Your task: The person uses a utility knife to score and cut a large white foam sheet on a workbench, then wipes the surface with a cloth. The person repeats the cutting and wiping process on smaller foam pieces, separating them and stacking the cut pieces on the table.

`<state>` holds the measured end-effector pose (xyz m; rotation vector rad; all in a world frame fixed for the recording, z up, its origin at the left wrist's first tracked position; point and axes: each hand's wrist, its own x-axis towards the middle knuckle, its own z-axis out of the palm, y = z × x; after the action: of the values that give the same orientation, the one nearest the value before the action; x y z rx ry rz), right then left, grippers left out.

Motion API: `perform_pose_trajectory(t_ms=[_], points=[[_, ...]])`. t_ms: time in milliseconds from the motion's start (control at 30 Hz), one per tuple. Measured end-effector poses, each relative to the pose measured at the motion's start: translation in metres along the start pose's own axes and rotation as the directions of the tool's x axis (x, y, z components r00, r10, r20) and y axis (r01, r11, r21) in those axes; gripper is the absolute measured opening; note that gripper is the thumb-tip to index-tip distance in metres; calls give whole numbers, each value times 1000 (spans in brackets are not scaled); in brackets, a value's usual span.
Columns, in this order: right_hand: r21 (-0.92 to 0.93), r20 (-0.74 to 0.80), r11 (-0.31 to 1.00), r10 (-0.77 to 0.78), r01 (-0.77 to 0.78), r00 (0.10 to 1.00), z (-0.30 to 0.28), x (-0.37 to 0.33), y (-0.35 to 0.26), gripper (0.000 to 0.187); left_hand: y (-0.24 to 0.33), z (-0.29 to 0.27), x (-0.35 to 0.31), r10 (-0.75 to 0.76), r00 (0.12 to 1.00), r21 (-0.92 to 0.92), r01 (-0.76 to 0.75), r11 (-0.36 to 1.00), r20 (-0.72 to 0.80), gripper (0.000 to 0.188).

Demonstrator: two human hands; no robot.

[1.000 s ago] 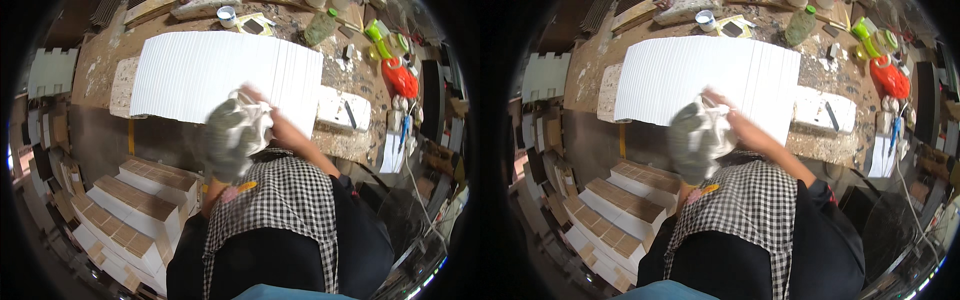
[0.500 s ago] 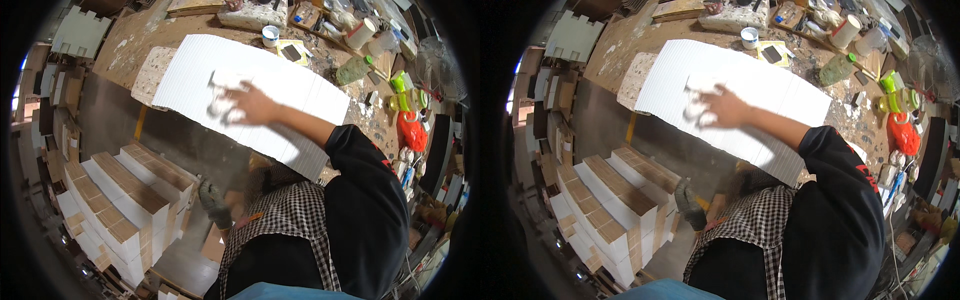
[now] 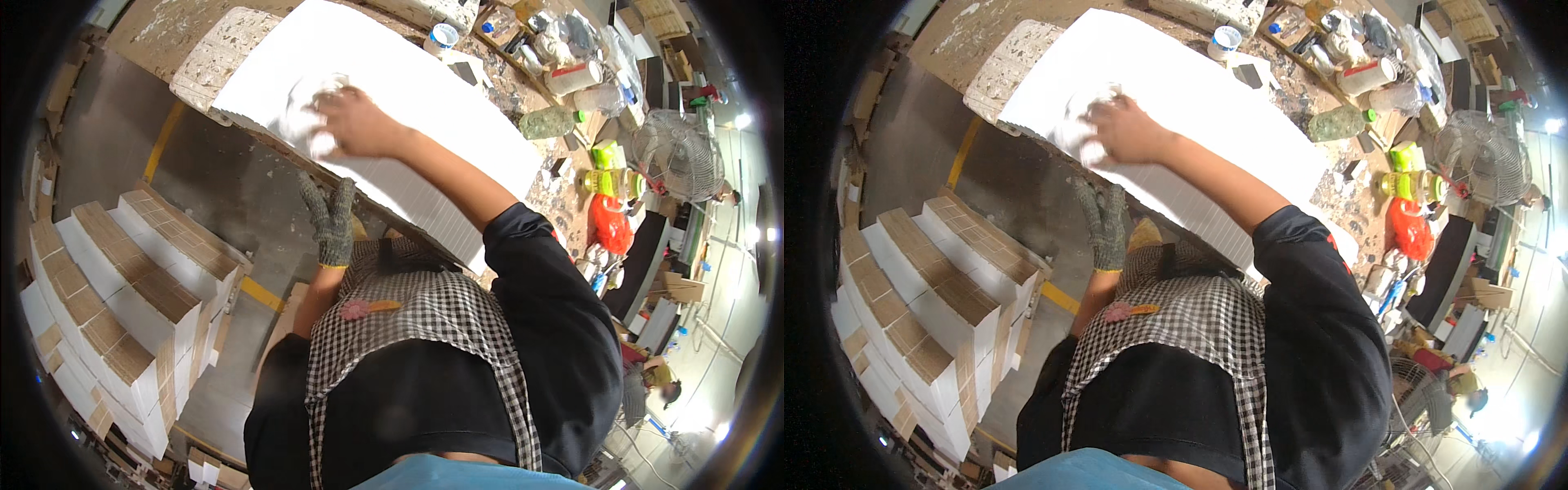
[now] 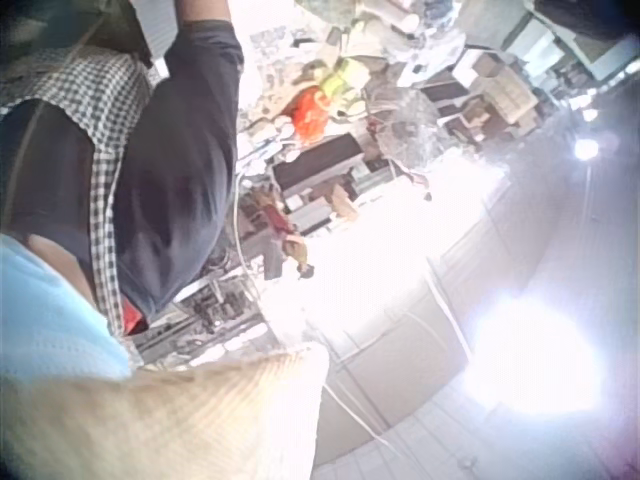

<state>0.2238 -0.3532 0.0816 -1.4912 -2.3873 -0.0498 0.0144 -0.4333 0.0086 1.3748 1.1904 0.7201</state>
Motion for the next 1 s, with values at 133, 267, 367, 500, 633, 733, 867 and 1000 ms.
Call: perform_pose_trajectory(t_ms=[133,267,367,500,633,733,867,1000], points=[[130,22,893,433,-432,901,0,-19,84,44,-4,6,36,-114,993,-58,116,991,37,114],[-128,105,516,856,-847,506,-39,-10,191,53,-50,25,64,-83,996,212,91,973,-44,117],[367,58,546,795,-753,604,-38,31,143,62,-102,36,65,232,972,529,-181,829,-31,84],[304,240,896,258,-324,936,11,92,22,45,-140,25,65,474,805,347,-585,733,357,53],[267,23,953,143,-144,989,37,92,51,38,-153,22,53,627,671,625,-697,351,396,41],[161,97,768,613,-620,784,33,81,156,37,-161,39,43,-65,939,249,-22,968,338,43],[-233,131,708,702,-667,700,2,82,244,40,-149,51,41,367,928,590,-330,737,60,70],[176,15,785,601,-593,799,-9,124,240,46,-92,32,56,-444,823,266,366,892,354,104]])
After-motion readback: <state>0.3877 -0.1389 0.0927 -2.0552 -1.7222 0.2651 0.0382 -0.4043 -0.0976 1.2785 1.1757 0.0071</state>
